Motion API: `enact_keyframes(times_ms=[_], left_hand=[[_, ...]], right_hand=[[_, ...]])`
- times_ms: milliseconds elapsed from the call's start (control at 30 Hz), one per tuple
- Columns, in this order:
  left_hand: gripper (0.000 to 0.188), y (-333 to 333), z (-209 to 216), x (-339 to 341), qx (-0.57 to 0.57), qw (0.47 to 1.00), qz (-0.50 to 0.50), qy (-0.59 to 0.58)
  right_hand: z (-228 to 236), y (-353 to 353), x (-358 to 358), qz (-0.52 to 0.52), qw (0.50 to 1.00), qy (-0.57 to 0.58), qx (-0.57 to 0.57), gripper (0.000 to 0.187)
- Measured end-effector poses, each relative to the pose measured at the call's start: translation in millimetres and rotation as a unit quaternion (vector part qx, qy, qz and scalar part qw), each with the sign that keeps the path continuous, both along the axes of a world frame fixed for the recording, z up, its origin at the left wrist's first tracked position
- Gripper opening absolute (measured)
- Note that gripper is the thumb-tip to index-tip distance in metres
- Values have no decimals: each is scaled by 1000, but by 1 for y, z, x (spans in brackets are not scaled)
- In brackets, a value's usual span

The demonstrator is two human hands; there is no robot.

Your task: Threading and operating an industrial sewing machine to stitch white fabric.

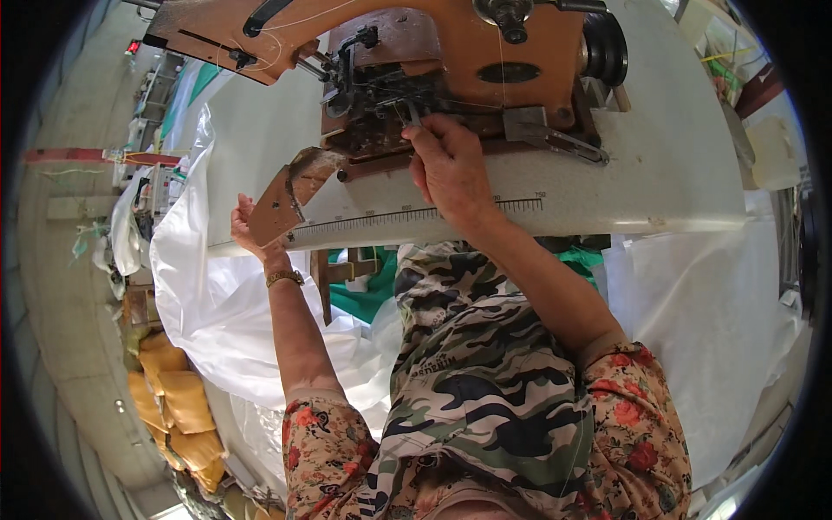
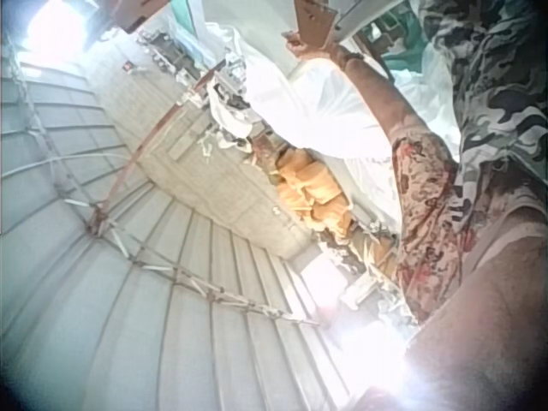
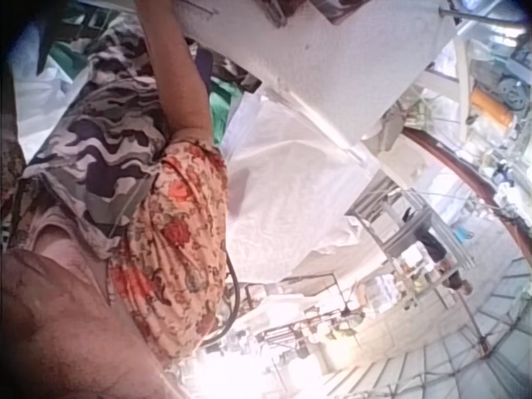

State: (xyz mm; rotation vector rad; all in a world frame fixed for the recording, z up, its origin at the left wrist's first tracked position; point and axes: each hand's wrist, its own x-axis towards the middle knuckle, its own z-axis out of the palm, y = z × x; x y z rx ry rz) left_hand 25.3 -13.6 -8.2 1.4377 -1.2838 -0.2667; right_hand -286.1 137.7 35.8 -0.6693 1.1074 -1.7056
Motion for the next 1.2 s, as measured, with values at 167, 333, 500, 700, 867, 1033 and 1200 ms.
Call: enact_keyframes(times_ms=[167,333,500,700,867,1033,1200], left_hand=[[41,3,3,-11,9,998,24,-53],[41,-3,-2,2,-4,1000,2,-31],[43,0,0,-5,12,996,23,-84],[43,-1,-1,-1,12,998,0,-58],[44,-6,-6,5,-4,1000,-22,7],[43,-3,-2,2,13,1000,-7,-20],[42,-5,-3,7,-8,1000,0,-14]], right_hand=[[-4,-3,2,-19,1000,-4,7,20],[-7,-5,5,-14,1000,10,-2,20],[-7,-5,3,-17,1000,19,6,20],[-7,-4,2,-19,999,47,6,22],[-3,-4,3,-18,999,46,11,22],[-8,-5,2,-8,997,75,10,22],[-4,-5,5,-23,997,68,8,22]])
